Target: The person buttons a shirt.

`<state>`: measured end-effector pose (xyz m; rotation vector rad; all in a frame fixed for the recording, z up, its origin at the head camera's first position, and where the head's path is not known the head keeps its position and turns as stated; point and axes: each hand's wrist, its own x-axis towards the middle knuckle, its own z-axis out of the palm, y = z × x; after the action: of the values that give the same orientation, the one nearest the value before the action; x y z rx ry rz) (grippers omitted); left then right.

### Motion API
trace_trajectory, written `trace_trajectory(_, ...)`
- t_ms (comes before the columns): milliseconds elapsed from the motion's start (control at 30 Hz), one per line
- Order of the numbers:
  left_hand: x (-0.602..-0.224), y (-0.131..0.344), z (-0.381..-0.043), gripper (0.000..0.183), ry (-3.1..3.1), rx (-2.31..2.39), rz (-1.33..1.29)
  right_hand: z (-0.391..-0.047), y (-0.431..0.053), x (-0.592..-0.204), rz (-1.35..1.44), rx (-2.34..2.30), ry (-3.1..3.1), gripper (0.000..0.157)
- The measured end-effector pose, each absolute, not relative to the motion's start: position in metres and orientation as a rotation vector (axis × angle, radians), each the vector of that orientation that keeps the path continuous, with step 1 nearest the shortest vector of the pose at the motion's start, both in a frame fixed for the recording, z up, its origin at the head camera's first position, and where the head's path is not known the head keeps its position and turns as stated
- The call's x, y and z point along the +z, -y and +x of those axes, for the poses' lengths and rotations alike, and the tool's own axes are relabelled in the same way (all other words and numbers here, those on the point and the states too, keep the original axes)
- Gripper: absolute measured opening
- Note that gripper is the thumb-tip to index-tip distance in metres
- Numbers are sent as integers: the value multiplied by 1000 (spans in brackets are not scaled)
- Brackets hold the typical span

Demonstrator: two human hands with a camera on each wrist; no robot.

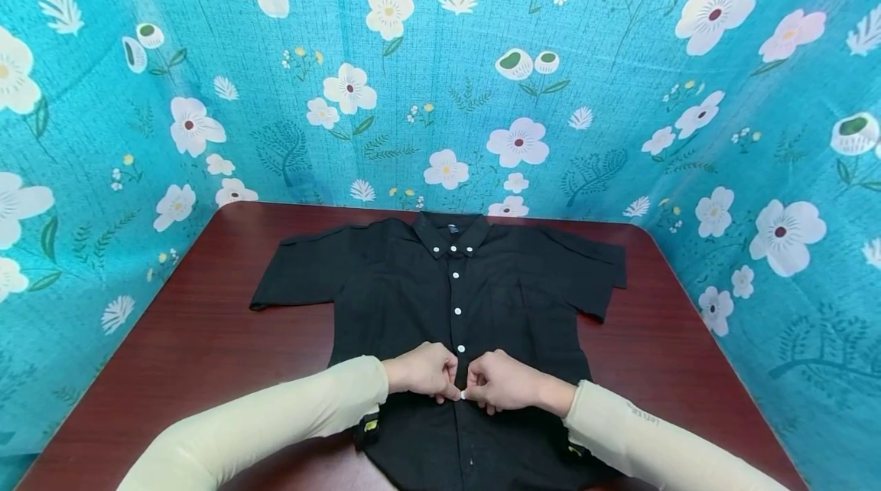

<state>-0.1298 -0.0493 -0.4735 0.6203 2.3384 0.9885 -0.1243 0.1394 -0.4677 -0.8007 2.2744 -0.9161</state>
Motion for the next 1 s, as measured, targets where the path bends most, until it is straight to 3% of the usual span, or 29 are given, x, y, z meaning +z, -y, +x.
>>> trace_trajectory(400, -463, 61, -113, 13, -2471, 751, 921, -97, -131, -450, -856, -756, -2221, 33)
trace_trajectory(700, -460, 58, -97, 25, -2626, 590, 949, -93, -129, -449, -965, -629, -2305, 35)
trace_trajectory(1000, -468, 53, -87, 38, -2662, 574, 1090, -83, -126, -453, -983, -488, -2423, 49)
